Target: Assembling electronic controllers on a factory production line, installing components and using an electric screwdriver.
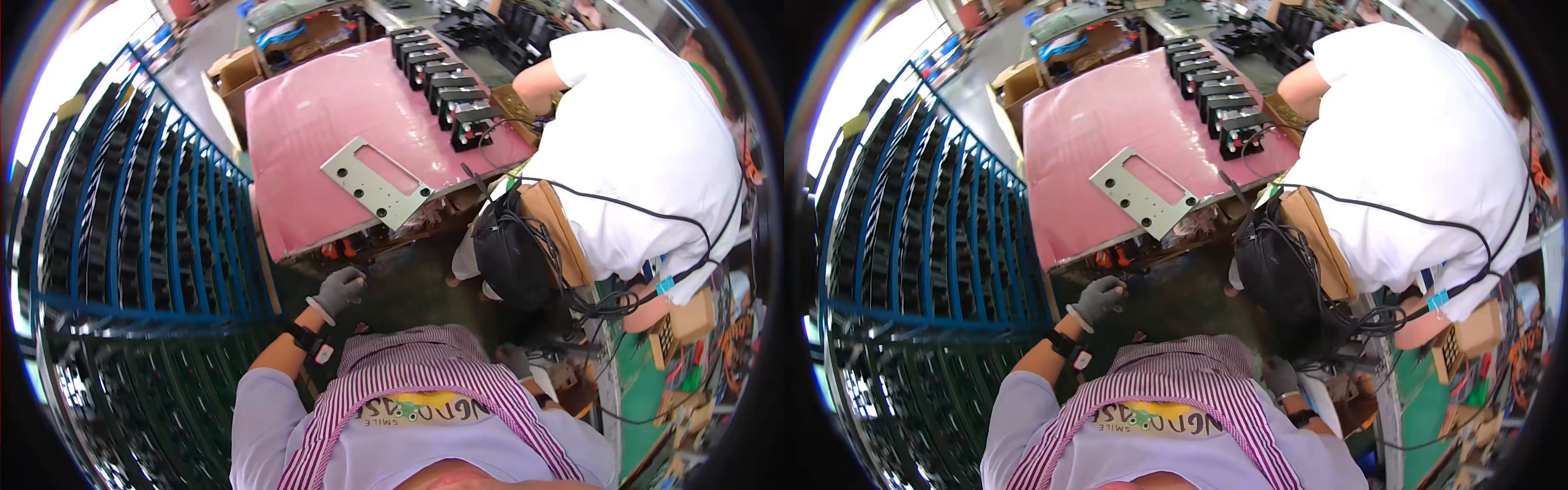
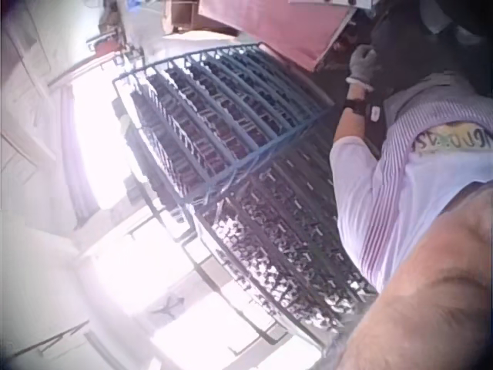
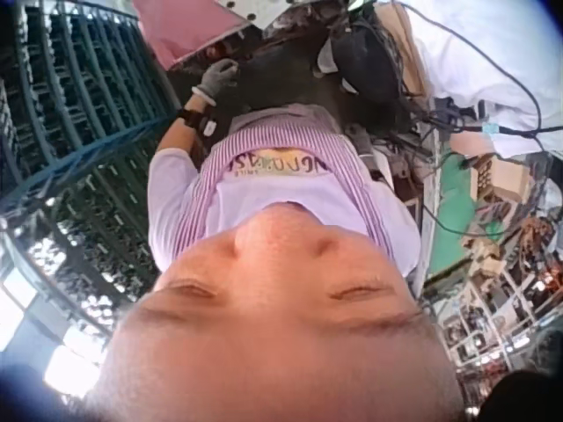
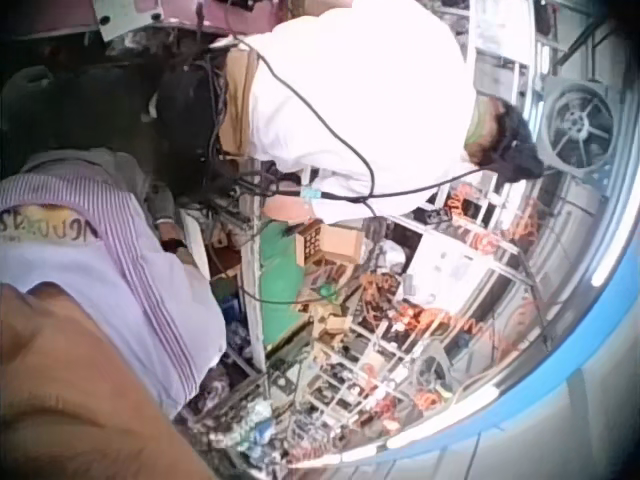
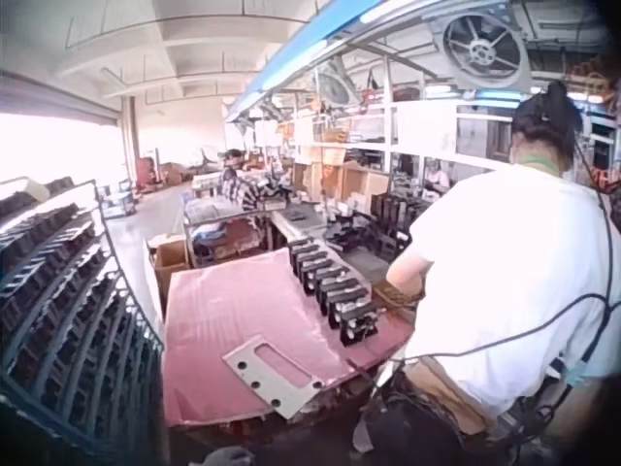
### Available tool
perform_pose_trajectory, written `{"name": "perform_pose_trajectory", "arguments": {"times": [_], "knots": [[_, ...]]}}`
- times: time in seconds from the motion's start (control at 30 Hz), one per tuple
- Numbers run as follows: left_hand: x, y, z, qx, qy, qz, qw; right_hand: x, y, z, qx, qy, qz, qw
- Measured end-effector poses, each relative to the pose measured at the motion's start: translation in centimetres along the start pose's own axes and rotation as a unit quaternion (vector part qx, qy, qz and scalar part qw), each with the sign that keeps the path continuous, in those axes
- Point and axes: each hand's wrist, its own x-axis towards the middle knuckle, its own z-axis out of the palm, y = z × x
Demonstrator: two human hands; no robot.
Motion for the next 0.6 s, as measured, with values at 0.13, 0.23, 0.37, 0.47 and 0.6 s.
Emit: {"name": "perform_pose_trajectory", "arguments": {"times": [0.13, 0.23, 0.37, 0.47, 0.6], "knots": [[6.2, 7.3, -6.5, -0.028, -0.125, -0.020, 0.992, 3.8, -21.3, -5.5, 0.233, -0.030, -0.087, 0.968], [10.5, 11.7, -8.7, -0.042, -0.122, 0.021, 0.991, 10.8, -32.3, -8.1, 0.136, 0.123, -0.327, 0.927], [15.0, 18.5, -9.3, -0.020, -0.143, 0.078, 0.986, 22.8, -42.8, -15.5, 0.161, 0.248, -0.232, 0.927], [17.2, 22.3, -8.6, -0.030, -0.143, 0.101, 0.984, 34.0, -40.7, -20.1, -0.019, 0.381, -0.124, 0.916], [23.2, 25.2, -8.2, -0.069, -0.194, 0.037, 0.978, 41.1, -33.8, -24.6, -0.079, 0.432, 0.177, 0.881]]}}
